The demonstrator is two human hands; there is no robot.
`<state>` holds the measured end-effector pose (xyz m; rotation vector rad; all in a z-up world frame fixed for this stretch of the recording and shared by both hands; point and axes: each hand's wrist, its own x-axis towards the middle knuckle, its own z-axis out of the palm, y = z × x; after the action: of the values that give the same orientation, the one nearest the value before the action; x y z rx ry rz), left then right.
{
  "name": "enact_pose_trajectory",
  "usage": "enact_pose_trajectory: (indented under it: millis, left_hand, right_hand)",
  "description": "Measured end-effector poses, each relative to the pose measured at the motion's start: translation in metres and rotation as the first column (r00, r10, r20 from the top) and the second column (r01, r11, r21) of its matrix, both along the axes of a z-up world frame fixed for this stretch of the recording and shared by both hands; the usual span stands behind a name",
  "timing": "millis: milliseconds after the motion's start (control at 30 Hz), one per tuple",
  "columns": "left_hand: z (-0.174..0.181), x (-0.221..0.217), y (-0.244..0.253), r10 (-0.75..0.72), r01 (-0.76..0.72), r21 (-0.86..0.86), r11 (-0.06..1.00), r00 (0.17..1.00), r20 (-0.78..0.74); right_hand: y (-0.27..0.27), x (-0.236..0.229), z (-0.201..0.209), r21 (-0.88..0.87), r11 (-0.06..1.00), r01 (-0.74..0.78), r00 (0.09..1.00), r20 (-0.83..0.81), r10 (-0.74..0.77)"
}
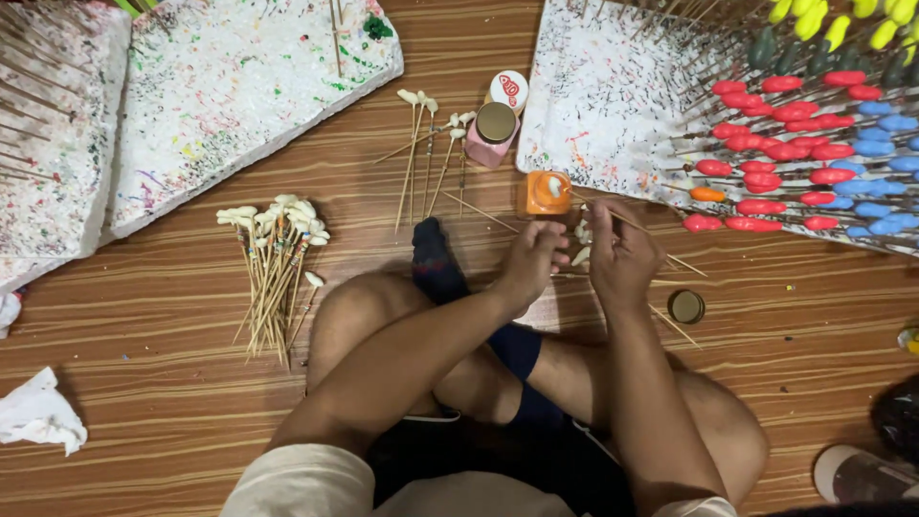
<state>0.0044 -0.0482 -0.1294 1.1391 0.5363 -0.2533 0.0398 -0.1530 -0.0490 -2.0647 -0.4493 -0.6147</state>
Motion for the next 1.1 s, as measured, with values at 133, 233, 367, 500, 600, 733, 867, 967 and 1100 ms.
enact_pose_trajectory:
  millis: [133, 233, 367, 500, 600, 733, 867, 967, 1100]
  left_hand:
    - [0.001, 0.005, 0.0, 0.006, -0.006, 0.021, 1.0, 1.0, -0.002]
    - [0.001, 0.006, -0.001, 0.01, -0.009, 0.037, 0.999, 1.0, -0.019]
    - [-0.013, 0.008, -0.007, 0.042, -0.04, 0.046, 0.998, 0.998, -0.044]
    - [-0.029, 0.014, -0.008, 0.016, -0.01, 0.093, 0.996, 0.998, -0.062]
    - [-0.026, 0.013, -0.005, -0.016, 0.023, 0.108, 0.994, 0.998, -0.061]
    - [-0.029, 0.013, -0.007, -0.014, 0.022, 0.127, 0.992, 0.998, -0.068]
    - [-0.023, 0.013, -0.004, -0.028, 0.034, 0.121, 0.992, 0.998, -0.055]
    - [-0.019, 0.012, -0.004, -0.023, 0.027, 0.111, 0.993, 0.999, -0.043]
    - [-0.02, 0.014, -0.004, -0.026, 0.032, 0.134, 0.991, 0.999, -0.04]
  right_hand:
    - [0.001, 0.005, -0.019, -0.144, 0.989, 0.045, 0.999, 0.012, -0.044]
    - [0.0, 0.009, -0.03, -0.18, 0.983, 0.044, 0.999, 0.012, -0.043]
    - [0.002, 0.008, -0.024, -0.236, 0.971, 0.028, 0.999, -0.01, -0.032]
    - [-0.006, 0.017, -0.05, -0.247, 0.968, 0.035, 0.999, 0.03, -0.028]
    - [-0.002, 0.014, -0.04, -0.23, 0.973, 0.009, 1.0, 0.003, -0.009]
    - [-0.005, 0.017, -0.056, -0.233, 0.972, 0.009, 1.0, 0.007, -0.008]
    - [0.001, 0.014, -0.044, -0.209, 0.978, 0.013, 1.0, 0.001, -0.013]
    - [0.003, 0.014, -0.04, -0.185, 0.983, 0.005, 1.0, -0.011, -0.007]
    - [0.004, 0.011, -0.033, -0.164, 0.987, -0.003, 0.999, -0.037, -0.003]
